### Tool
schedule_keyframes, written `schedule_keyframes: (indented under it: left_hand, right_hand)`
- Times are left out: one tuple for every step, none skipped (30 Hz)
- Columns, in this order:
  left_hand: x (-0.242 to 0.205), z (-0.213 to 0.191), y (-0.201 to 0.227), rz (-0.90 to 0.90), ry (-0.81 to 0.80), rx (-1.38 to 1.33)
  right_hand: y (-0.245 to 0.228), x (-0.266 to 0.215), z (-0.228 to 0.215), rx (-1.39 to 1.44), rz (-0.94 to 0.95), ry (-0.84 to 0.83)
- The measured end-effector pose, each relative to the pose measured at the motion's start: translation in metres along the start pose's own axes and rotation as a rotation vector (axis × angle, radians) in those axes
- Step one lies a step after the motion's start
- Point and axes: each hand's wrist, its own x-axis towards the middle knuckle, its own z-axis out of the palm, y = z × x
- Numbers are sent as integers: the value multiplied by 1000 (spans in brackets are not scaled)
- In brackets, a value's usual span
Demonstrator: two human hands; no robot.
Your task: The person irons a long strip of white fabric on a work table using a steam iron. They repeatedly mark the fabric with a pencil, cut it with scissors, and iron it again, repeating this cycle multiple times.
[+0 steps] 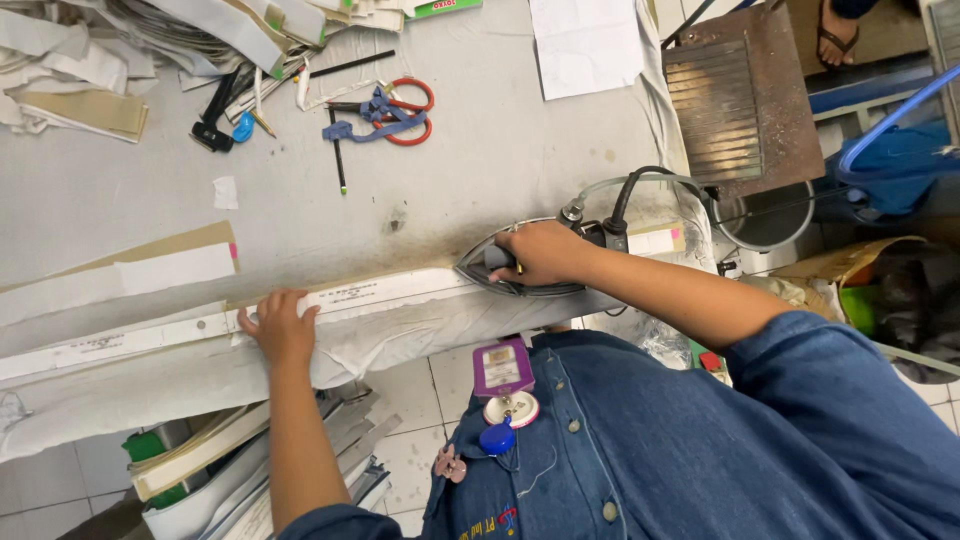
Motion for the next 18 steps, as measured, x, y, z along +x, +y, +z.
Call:
schedule_keyframes:
  left_hand:
    - [3,0,16,-3,42,-87]
    - [8,1,34,-2,84,-178]
    - [15,-12,74,-2,85,-180]
    - [19,-26,114,230,15,-258]
    - [23,-40,153,462,-54,-337]
    - [26,-20,147,465,-45,-335]
    - [29,-1,140,554,-66,-331]
    - [28,17,131,638,-98,-329]
    - [31,20,116,638,-99,-328]
    - [35,24,102,669,-101,-327]
    - [38,29,87,701,-103,-325]
    - [40,30,72,700,-98,-329]
    - [42,32,56,715,-98,-333]
    - [41,34,39,733,-105,-338]
    - [42,33,27,736,-107,-343]
    - [42,31,13,762,-91,-349]
    - [42,29,-2,788,-75,-354]
    - [43,34,-13,788,-72,-358]
  right_hand:
    - [-1,0,0,-5,-7,-3]
    - [-1,-1,0,-12,-9,-6]
    - [2,1,-1,-14,-8,-6]
    - [4,1,-1,-12,14,-13]
    - [5,1,0,-10,36,-20]
    - [1,3,-4,-15,37,-12]
    - [-5,6,-8,23,77,-2]
    - [-12,8,-10,66,116,-2]
    - [-21,16,-9,67,115,-2]
    - [-28,23,-8,48,89,3]
    - [-37,31,-7,29,64,9]
    - [-47,41,-5,23,65,8]
    - [-59,50,-3,6,63,12]
    - [-71,58,2,-4,65,13]
    - [-79,65,5,-4,70,10]
    - [-89,73,9,-8,57,25]
    - [-100,82,12,-13,44,40]
    - [-113,90,14,-18,45,39]
